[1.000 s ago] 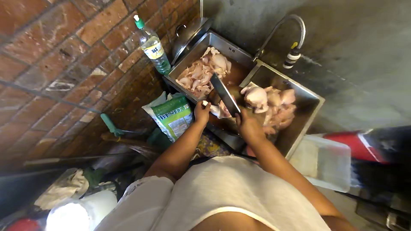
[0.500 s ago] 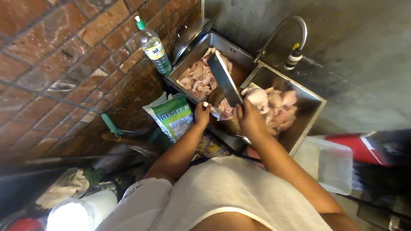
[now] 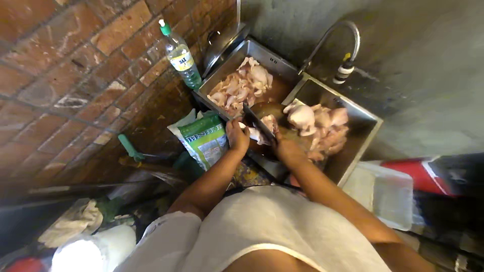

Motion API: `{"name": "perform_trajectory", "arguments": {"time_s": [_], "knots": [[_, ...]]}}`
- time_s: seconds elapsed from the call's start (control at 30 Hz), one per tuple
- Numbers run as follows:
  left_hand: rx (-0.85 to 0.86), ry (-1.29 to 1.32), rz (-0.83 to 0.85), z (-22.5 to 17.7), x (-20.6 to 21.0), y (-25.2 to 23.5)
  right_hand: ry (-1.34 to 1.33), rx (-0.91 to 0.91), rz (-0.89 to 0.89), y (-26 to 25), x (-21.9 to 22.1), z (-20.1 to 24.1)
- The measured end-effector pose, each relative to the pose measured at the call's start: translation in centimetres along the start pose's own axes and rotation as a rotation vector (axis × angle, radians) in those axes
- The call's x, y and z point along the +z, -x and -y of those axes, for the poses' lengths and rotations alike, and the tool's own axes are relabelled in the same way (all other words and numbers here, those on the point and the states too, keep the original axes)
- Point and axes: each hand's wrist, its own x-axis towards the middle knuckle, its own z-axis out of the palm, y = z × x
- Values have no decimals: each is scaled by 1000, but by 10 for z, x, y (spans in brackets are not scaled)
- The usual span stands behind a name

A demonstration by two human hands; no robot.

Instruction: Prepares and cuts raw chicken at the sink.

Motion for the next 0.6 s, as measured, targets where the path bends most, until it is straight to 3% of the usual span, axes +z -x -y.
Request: {"name": "perform_trajectory", "arguments": {"time_s": [0.07,0.13,0.23,0.43,0.6], "knots": [[190,-264,107,-11,8,11,1,19,1,1,5,0],[270,-491,224,-14,27,16,6,22,3,1,8,-3],[391,-681,249,-5,45,13,13,-5,-6,11,10,-20],[465,-675,321,-4,45,10,37,24,56,43,14,-58],[538,-629,298,2,52,23,-3,-6,39,5,1,-19]]}}
